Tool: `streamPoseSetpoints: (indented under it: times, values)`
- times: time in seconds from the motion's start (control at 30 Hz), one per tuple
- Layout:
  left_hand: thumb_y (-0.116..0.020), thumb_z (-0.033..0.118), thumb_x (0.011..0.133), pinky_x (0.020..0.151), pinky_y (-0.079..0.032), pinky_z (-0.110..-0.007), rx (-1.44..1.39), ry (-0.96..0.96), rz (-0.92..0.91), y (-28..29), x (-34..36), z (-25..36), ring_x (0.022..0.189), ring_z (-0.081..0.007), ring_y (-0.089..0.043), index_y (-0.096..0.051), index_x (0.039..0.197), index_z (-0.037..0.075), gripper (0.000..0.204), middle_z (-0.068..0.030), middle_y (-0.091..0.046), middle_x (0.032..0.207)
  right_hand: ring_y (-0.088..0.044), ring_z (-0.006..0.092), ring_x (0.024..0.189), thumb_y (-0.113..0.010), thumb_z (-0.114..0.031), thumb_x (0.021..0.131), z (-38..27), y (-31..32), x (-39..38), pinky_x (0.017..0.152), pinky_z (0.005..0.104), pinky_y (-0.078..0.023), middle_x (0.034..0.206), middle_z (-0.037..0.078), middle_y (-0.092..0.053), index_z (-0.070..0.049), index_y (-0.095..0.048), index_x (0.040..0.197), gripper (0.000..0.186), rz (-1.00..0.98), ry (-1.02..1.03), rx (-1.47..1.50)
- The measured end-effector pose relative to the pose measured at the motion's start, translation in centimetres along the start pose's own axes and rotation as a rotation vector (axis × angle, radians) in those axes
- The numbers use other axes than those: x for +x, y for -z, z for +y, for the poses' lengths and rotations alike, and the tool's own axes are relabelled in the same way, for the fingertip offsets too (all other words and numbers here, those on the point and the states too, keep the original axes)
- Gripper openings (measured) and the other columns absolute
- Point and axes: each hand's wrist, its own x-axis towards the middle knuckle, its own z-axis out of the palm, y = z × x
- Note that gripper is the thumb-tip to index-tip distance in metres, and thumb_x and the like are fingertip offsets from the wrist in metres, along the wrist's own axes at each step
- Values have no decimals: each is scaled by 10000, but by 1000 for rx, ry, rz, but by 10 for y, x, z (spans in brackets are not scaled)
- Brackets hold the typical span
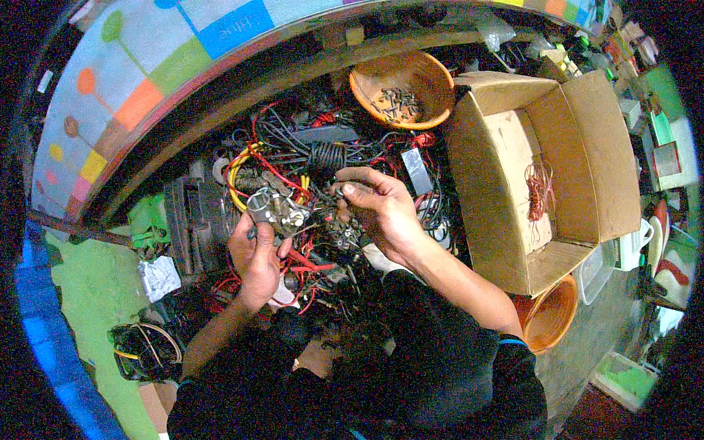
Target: The person sits on the floor and works on a small electrical component with attached wires. They repeatedly pick up small metal pieces from a bowl, attach them to the component, and place the component back down, continuing this cycle throughout the clip.
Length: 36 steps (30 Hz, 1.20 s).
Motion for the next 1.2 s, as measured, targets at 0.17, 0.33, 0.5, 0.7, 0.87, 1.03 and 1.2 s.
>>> streamPoseSetpoints:
  times: [0.17, 0.33, 0.5, 0.7, 0.87, 1.03, 1.2]
  values:
    - [-555, 352, 935, 507, -369, -226, -103, 32, 29, -4, 0, -3, 666, -77, -472, -489, 1110, 19, 383, -23, -564, 887, -638, 158, 716, -680, -46, 826, -1, 0, -6, 684, 267, -525, 890, 73, -638, 30, -603, 1051, 250, -42, -24, -114]
    - [-560, 371, 930, 507, -379, -208, -98, 60, 12, -10, 2, -3, 645, -57, -473, -489, 1118, 4, 419, -14, -579, 895, -625, 101, 835, -714, -23, 780, -1, 10, -4, 732, 242, -504, 860, 44, -674, 9, -670, 1001, 228, -112, 263, -562]
    - [-567, 301, 931, 630, -535, -265, 27, 144, -49, 0, -2, -9, 841, -136, -586, -451, 1249, 27, 436, -51, -567, 1077, -632, 121, 837, -686, -49, 807, -15, 25, -12, 770, 257, -505, 914, 84, -682, 40, -656, 1023, 236, -79, 122, -416]
    - [-497, 259, 969, 528, -426, -210, 51, 126, 8, -14, -3, -7, 689, -55, -485, -471, 1197, -5, 350, -28, -583, 950, -588, 137, 738, -585, -42, 769, -9, 96, -72, 622, 253, -455, 795, 104, -629, 45, -625, 910, 170, 369, 266, -417]
    - [-482, 245, 977, 570, -454, -217, 122, 29, -41, 3, -4, -14, 788, -74, -550, -483, 1201, 39, 304, -11, -591, 1001, -545, 180, 741, -500, -142, 756, 36, 228, -250, 697, 291, -412, 707, 70, -579, 45, -573, 721, 203, 774, 171, -640]
    - [-615, 322, 907, 606, -499, -268, 10, 127, 25, 9, -9, -6, 915, -153, -548, -470, 1197, 44, 427, -55, -565, 1086, -615, 357, 941, -577, -270, 818, 105, 243, -374, 852, 412, -456, 933, 263, -640, 95, -613, 1004, 411, 1403, -198, -1457]
    - [-525, 286, 955, 548, -422, -244, -9, 79, -87, 4, -6, 2, 805, -111, -514, -487, 1134, 20, 323, -46, -570, 1022, -600, 417, 962, -639, -423, 793, 119, 221, -393, 821, 470, -489, 1008, 283, -614, 47, -534, 1130, 588, 1299, -515, -1703]
